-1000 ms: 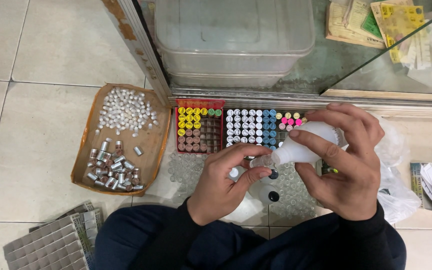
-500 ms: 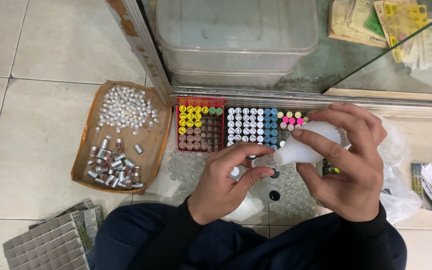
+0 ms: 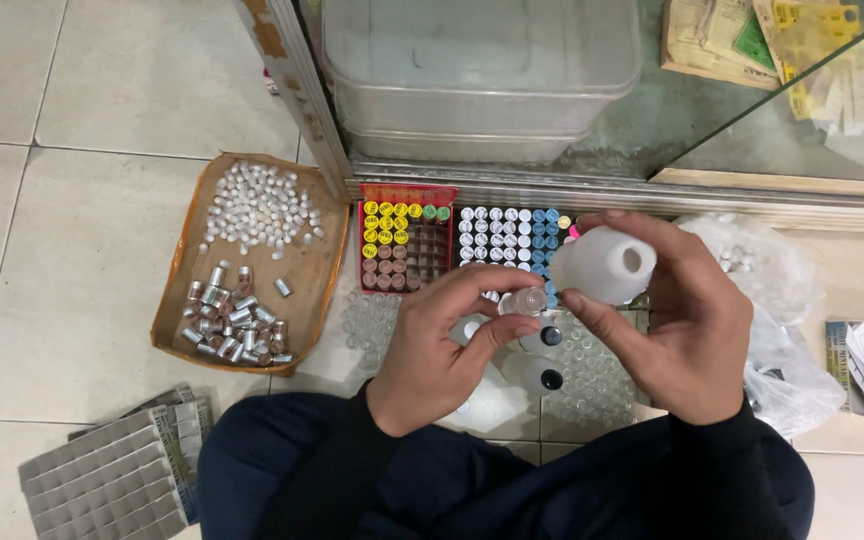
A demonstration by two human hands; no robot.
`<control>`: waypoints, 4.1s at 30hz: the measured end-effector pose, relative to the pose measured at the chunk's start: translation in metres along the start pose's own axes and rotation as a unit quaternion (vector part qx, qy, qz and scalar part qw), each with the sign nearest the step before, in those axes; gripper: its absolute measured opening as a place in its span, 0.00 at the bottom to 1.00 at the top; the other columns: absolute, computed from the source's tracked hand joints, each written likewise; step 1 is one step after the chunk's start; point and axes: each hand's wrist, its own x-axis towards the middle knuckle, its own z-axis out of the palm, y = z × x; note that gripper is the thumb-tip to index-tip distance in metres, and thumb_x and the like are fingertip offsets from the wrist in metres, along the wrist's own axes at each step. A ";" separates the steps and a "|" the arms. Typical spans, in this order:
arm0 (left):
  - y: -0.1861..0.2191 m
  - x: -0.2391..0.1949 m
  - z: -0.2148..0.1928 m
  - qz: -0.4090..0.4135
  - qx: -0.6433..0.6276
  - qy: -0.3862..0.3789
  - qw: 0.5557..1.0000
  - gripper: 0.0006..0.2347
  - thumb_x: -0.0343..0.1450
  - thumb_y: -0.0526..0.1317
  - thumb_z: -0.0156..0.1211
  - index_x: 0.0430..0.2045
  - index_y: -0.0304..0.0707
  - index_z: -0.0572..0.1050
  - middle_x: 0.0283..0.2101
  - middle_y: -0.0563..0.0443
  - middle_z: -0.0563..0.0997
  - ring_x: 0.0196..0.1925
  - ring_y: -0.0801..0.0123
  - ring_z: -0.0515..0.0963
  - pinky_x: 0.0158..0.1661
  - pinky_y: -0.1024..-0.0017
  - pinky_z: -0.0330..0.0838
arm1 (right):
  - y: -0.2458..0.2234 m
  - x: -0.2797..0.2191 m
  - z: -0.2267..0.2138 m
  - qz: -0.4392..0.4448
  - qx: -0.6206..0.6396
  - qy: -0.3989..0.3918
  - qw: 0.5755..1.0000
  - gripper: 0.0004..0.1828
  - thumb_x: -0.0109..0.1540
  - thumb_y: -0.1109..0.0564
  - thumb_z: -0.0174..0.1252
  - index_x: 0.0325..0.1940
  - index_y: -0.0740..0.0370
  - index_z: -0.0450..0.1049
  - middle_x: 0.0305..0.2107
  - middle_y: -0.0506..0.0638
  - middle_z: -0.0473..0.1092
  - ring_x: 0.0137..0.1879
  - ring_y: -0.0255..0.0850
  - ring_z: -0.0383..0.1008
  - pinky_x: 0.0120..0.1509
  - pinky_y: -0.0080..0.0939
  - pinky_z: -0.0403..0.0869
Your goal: The person fills small vials with liquid from a plastic bottle, fits plastic caps onto them, and then slides the vials into silver metal housings while sitting on a tiled floor.
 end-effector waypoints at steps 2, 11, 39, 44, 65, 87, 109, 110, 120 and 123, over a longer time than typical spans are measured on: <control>0.010 -0.001 -0.003 0.008 0.017 0.014 1.000 0.10 0.72 0.36 0.64 0.46 0.36 0.77 0.47 0.47 0.83 0.48 0.66 0.84 0.46 0.73 0.84 | -0.003 0.000 0.002 -0.005 0.028 -0.002 1.000 0.30 0.57 0.65 0.68 0.61 0.73 0.65 0.54 0.65 0.71 0.64 0.55 0.75 0.70 0.49 0.75; 0.037 -0.041 -0.018 0.008 0.008 0.069 0.998 0.10 0.73 0.35 0.62 0.47 0.32 0.76 0.46 0.45 0.82 0.47 0.66 0.84 0.49 0.72 0.85 | -0.028 -0.024 0.015 0.044 -0.029 -0.039 0.998 0.27 0.55 0.57 0.72 0.56 0.64 0.74 0.51 0.54 0.75 0.59 0.42 0.74 0.59 0.37 0.73; -0.053 -0.182 -0.042 -0.118 -0.079 0.189 0.972 0.10 0.71 0.29 0.64 0.44 0.30 0.74 0.44 0.44 0.82 0.50 0.71 0.79 0.48 0.75 0.80 | 0.052 -0.135 0.103 0.122 -0.139 -0.105 0.977 0.27 0.55 0.61 0.70 0.58 0.62 0.73 0.50 0.62 0.73 0.44 0.57 0.78 0.46 0.55 0.80; -0.059 -0.183 -0.040 -0.128 -0.069 0.190 0.971 0.10 0.70 0.29 0.65 0.43 0.29 0.74 0.44 0.44 0.82 0.52 0.69 0.79 0.49 0.73 0.80 | 0.068 -0.139 0.112 0.106 -0.167 -0.124 0.972 0.26 0.54 0.61 0.70 0.55 0.65 0.72 0.48 0.61 0.70 0.40 0.59 0.79 0.41 0.56 0.81; -0.063 -0.186 -0.041 -0.141 -0.028 0.165 0.976 0.08 0.72 0.28 0.61 0.43 0.28 0.75 0.43 0.40 0.83 0.52 0.67 0.80 0.49 0.70 0.80 | 0.042 -0.122 0.077 0.192 -0.181 -0.245 0.933 0.36 0.55 0.54 0.71 0.66 0.57 0.67 0.50 0.61 0.69 0.50 0.60 0.79 0.48 0.56 0.83; -0.055 -0.172 -0.035 -0.202 -0.022 0.183 0.962 0.08 0.70 0.30 0.63 0.41 0.31 0.76 0.44 0.41 0.83 0.54 0.63 0.82 0.55 0.67 0.80 | 0.290 -0.034 -0.121 0.397 -0.394 0.061 0.827 0.15 0.54 0.52 0.69 0.44 0.53 0.85 0.41 0.65 0.78 0.64 0.57 0.64 0.64 0.54 0.69; 0.010 -0.164 -0.009 -0.094 -0.078 0.146 0.982 0.08 0.73 0.34 0.59 0.43 0.29 0.74 0.42 0.39 0.83 0.49 0.61 0.84 0.49 0.68 0.83 | 0.054 -0.053 -0.075 0.065 -0.019 0.117 0.991 0.06 0.67 0.65 0.65 0.44 0.67 0.73 0.34 0.55 0.74 0.34 0.41 0.78 0.40 0.36 0.80; 0.018 -0.163 -0.007 -0.082 -0.086 0.138 0.983 0.08 0.74 0.35 0.58 0.42 0.29 0.74 0.42 0.40 0.83 0.48 0.60 0.85 0.47 0.69 0.84 | 0.029 -0.059 -0.065 0.049 -0.006 0.086 0.995 0.05 0.66 0.64 0.65 0.45 0.67 0.78 0.35 0.56 0.77 0.36 0.39 0.79 0.43 0.36 0.82; 0.085 -0.173 0.009 -0.055 -0.146 0.097 0.983 0.09 0.75 0.35 0.56 0.45 0.27 0.73 0.40 0.41 0.81 0.43 0.63 0.84 0.41 0.72 0.83 | -0.123 -0.091 -0.019 -0.124 0.106 -0.145 0.976 0.07 0.64 0.66 0.57 0.44 0.64 0.79 0.39 0.57 0.75 0.38 0.41 0.81 0.44 0.33 0.86; 0.095 -0.177 0.007 -0.057 -0.153 0.086 0.983 0.08 0.74 0.32 0.58 0.46 0.30 0.73 0.41 0.43 0.80 0.42 0.62 0.85 0.43 0.70 0.83 | -0.146 -0.088 -0.015 -0.179 0.057 -0.170 0.967 0.06 0.63 0.60 0.62 0.43 0.63 0.77 0.36 0.52 0.79 0.41 0.45 0.82 0.48 0.40 0.78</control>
